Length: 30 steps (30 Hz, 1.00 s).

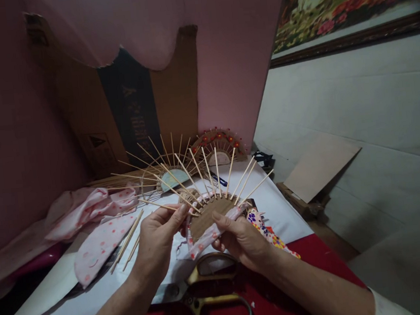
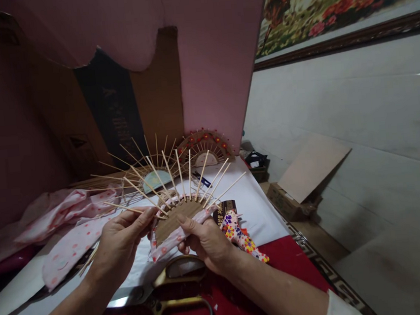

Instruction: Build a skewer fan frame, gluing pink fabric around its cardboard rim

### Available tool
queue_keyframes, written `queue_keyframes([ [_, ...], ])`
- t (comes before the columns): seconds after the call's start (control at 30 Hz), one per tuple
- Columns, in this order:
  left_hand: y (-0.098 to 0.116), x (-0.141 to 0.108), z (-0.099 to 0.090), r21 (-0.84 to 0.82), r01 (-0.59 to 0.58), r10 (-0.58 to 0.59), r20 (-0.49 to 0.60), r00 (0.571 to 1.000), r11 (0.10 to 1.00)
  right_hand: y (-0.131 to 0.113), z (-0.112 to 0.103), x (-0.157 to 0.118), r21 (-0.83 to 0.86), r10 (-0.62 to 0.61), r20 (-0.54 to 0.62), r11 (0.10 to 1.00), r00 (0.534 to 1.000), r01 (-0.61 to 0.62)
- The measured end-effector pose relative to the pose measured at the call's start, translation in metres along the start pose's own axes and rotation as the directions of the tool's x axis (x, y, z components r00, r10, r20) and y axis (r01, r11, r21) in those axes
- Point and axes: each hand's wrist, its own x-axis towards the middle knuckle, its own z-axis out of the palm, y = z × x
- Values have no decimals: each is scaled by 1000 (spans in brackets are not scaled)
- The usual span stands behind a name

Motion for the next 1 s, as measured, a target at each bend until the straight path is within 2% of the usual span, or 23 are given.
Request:
queue_keyframes([
  [0.3,-1,-1,0,26,16,-16,-23,1000,1000,0,-2,0,6,-12,28,1000,1000,11],
  [1.0,2,-1,3,-35,91,-92,-36,995,995,1,-6,0,-1,1,23,1000,1000,-1],
])
